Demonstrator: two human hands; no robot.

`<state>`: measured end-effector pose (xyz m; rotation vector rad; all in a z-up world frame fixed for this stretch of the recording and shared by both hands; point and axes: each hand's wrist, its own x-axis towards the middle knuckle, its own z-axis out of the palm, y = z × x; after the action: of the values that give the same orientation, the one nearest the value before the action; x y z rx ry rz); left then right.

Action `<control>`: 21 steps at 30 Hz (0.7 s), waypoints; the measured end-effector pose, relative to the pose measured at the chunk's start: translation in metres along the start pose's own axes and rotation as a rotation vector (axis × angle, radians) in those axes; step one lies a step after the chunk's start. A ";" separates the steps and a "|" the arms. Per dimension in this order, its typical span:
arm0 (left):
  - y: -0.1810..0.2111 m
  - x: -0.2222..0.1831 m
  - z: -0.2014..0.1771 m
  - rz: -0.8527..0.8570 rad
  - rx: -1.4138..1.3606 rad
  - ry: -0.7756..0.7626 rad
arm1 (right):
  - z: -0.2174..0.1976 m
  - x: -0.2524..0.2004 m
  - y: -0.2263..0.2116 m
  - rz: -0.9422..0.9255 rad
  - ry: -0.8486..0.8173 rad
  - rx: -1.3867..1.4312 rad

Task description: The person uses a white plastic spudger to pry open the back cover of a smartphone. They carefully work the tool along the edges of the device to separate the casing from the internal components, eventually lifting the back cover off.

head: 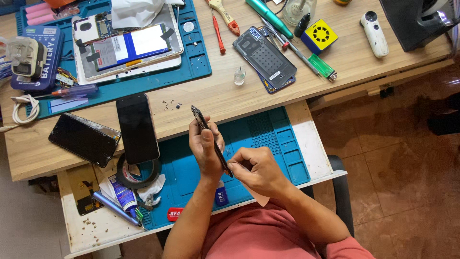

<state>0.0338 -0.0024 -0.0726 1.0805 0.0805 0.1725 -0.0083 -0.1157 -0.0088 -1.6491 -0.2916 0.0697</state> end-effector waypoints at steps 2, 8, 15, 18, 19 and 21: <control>0.000 -0.001 0.001 0.000 0.000 -0.003 | -0.001 0.000 0.003 -0.005 -0.005 0.013; 0.002 -0.002 0.004 0.030 0.016 -0.030 | -0.003 -0.002 0.004 -0.046 -0.016 0.068; -0.005 0.000 -0.002 0.077 0.091 -0.039 | -0.004 -0.004 0.018 -0.055 -0.018 0.133; -0.010 0.001 -0.006 0.071 0.160 -0.077 | -0.006 -0.004 0.013 -0.046 -0.063 0.146; -0.011 0.001 -0.007 0.073 0.160 -0.075 | -0.006 -0.003 0.015 -0.048 -0.065 0.146; -0.012 0.000 -0.008 0.088 0.185 -0.095 | -0.006 -0.003 0.017 -0.036 -0.077 0.155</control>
<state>0.0337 -0.0007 -0.0875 1.2758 -0.0374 0.1959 -0.0071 -0.1236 -0.0253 -1.4891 -0.3657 0.1254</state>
